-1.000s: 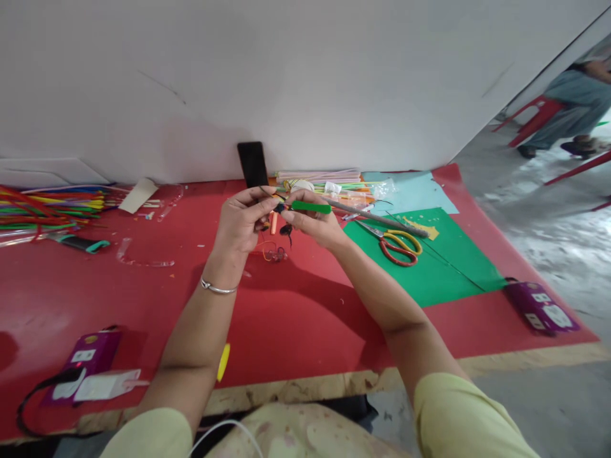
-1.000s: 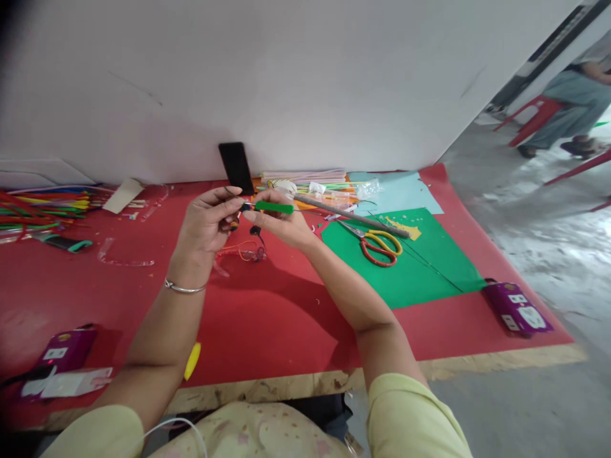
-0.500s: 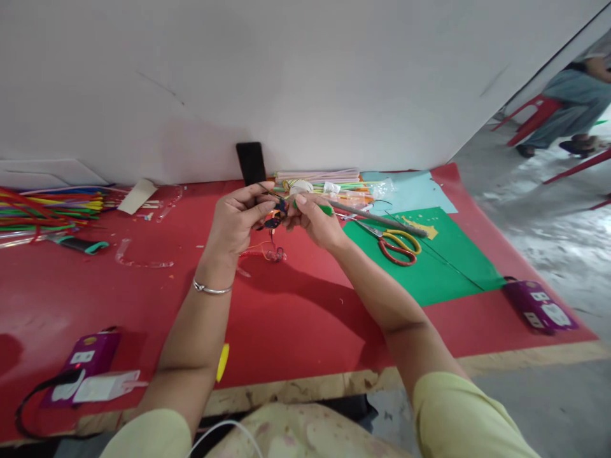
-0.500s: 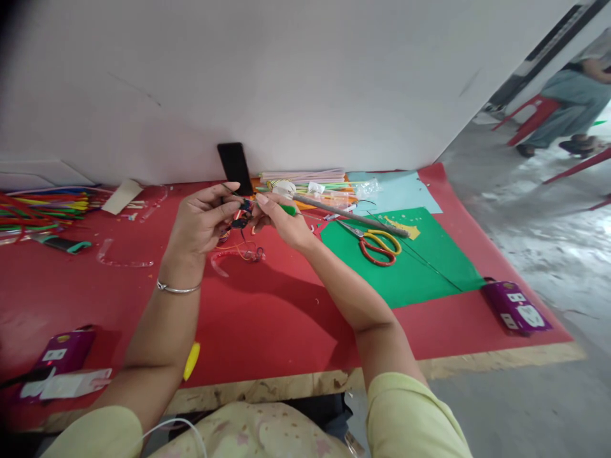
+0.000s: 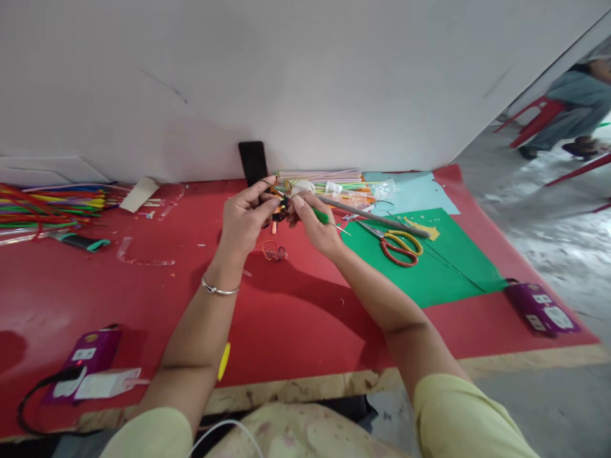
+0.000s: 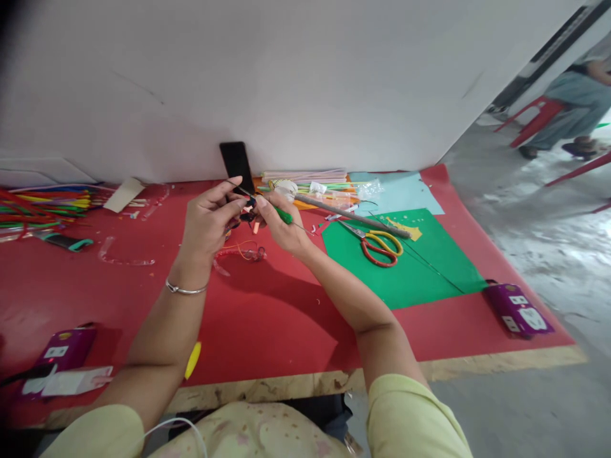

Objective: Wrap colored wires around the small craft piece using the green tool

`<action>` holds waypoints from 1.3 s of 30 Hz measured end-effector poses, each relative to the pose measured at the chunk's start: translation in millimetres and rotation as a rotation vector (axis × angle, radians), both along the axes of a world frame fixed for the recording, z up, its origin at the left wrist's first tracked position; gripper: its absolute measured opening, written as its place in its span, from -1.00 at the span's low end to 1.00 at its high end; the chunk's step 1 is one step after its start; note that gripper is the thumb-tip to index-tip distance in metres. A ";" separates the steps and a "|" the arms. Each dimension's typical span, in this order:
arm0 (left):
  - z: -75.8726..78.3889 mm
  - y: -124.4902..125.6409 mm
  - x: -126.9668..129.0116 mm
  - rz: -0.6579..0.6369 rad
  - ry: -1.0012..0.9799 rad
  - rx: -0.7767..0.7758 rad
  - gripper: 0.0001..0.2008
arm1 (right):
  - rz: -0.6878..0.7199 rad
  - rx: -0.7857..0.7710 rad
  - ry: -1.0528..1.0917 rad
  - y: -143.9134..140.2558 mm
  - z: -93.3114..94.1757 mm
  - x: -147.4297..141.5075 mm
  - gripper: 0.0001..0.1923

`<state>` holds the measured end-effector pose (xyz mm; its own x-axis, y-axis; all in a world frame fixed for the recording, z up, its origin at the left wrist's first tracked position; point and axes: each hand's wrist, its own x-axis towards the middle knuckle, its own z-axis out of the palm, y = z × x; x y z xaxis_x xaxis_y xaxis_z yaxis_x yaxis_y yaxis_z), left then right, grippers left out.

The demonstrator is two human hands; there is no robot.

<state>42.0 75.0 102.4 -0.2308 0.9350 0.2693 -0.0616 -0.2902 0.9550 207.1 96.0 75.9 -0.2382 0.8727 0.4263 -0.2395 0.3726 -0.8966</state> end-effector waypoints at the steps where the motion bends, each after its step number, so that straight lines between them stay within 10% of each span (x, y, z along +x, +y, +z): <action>1: 1.2 -0.6 -1.6 -0.015 -0.006 -0.005 -0.57 | 0.005 -0.003 -0.005 0.6 0.8 1.2 -0.33; 23: 26.0 -18.2 -20.8 -0.292 0.201 -0.107 -0.60 | 0.587 -0.132 -0.050 36.1 -3.7 46.0 -0.66; 34: 23.9 -16.3 -22.0 -0.293 0.217 -0.153 -0.60 | 0.520 0.016 -0.207 31.7 10.1 54.6 -0.67; 39: 20.3 -15.6 -23.3 -0.270 0.160 -0.158 -0.63 | 0.387 0.353 -0.349 23.7 19.3 53.6 -0.57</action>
